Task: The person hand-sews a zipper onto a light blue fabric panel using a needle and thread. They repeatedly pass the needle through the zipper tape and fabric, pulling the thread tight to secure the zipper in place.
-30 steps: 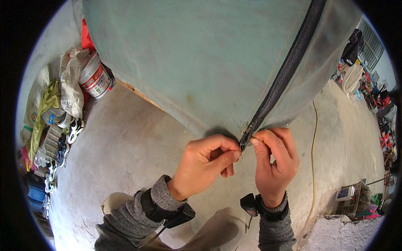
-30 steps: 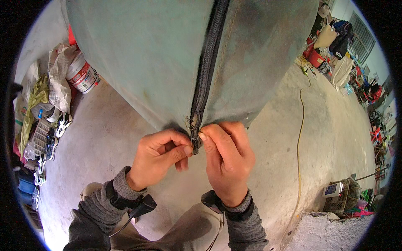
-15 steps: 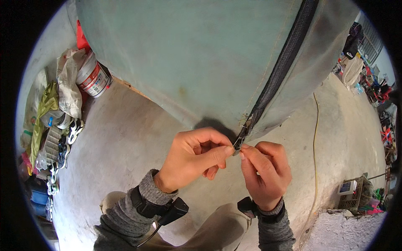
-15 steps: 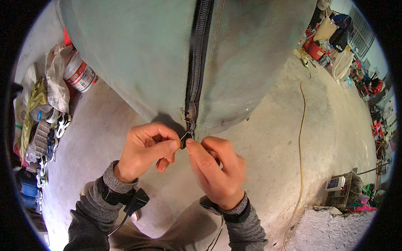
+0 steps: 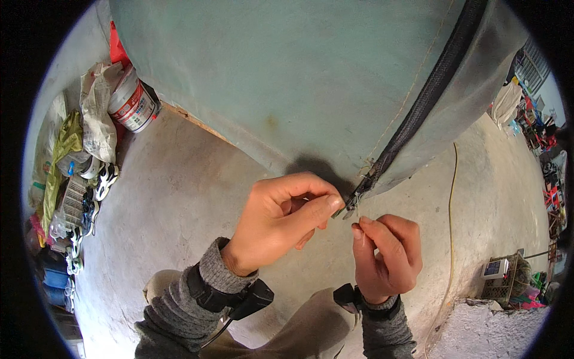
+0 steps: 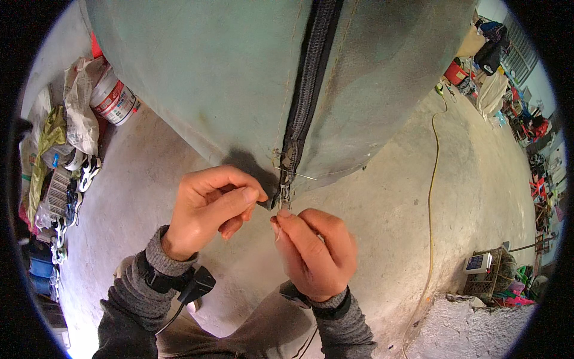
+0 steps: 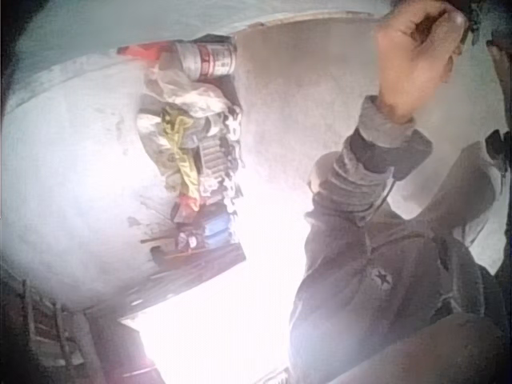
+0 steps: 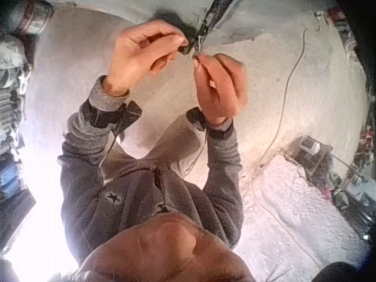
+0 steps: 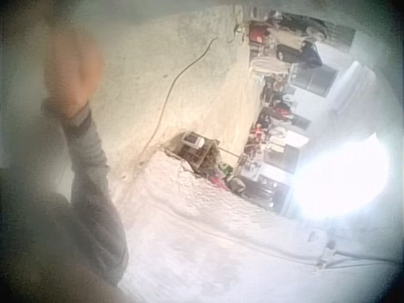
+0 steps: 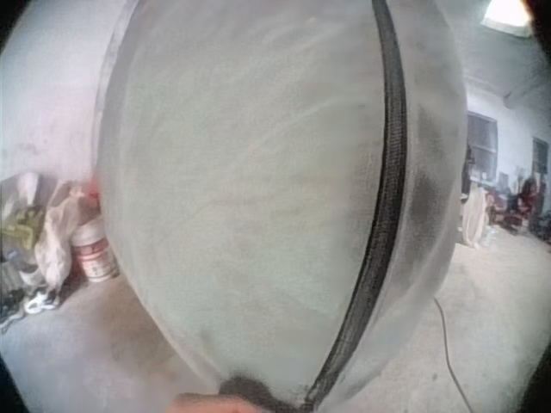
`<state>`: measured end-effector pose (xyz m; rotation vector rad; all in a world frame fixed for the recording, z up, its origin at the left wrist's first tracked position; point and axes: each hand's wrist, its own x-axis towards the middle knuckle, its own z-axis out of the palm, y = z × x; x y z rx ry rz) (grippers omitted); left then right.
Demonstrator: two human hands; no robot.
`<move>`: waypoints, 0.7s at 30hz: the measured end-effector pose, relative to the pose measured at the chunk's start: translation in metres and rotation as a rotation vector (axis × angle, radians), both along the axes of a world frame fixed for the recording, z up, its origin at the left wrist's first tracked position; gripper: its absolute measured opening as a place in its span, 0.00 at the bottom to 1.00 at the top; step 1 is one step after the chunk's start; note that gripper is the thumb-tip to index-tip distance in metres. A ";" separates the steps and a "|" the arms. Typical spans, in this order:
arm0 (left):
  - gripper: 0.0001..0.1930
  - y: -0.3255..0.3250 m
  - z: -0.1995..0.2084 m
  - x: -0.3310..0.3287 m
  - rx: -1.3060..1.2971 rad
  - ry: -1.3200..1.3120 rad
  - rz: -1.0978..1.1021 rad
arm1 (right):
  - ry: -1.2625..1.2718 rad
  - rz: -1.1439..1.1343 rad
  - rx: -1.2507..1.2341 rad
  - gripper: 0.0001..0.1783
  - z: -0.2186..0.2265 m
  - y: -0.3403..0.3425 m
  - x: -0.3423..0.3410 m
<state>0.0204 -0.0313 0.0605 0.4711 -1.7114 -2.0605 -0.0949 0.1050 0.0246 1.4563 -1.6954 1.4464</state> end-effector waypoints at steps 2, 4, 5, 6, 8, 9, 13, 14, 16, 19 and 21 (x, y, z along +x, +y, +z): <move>0.08 0.004 0.001 -0.003 -0.015 -0.052 0.022 | -0.013 0.030 0.007 0.15 -0.002 0.000 0.002; 0.08 0.007 -0.001 -0.008 -0.037 -0.047 0.024 | -0.025 0.087 0.019 0.16 -0.004 -0.004 0.003; 0.08 0.008 -0.001 -0.010 -0.055 -0.031 0.022 | 0.005 0.096 0.000 0.16 -0.005 -0.007 0.002; 0.07 0.008 -0.002 -0.012 -0.030 -0.041 0.029 | 0.009 0.114 0.014 0.15 -0.005 -0.008 0.000; 0.07 0.006 -0.004 -0.014 0.022 -0.061 0.042 | 0.006 0.146 0.040 0.15 -0.003 -0.009 -0.004; 0.06 0.006 -0.005 -0.015 0.018 -0.059 0.045 | -0.007 0.148 0.049 0.14 -0.001 -0.008 -0.005; 0.05 0.007 -0.007 -0.014 0.007 -0.041 0.079 | -0.066 0.081 0.082 0.13 0.005 -0.006 -0.008; 0.05 0.009 -0.008 -0.014 0.006 -0.034 0.093 | -0.085 0.042 0.095 0.13 0.007 -0.007 -0.009; 0.04 0.013 -0.010 -0.014 -0.002 0.009 0.131 | -0.064 0.013 0.089 0.13 0.008 -0.011 -0.009; 0.03 0.015 -0.015 -0.015 -0.069 0.057 0.164 | -0.034 -0.041 0.087 0.14 0.010 -0.015 -0.007; 0.03 0.016 -0.019 -0.016 -0.114 0.081 0.177 | 0.012 -0.068 0.102 0.14 0.012 -0.015 -0.007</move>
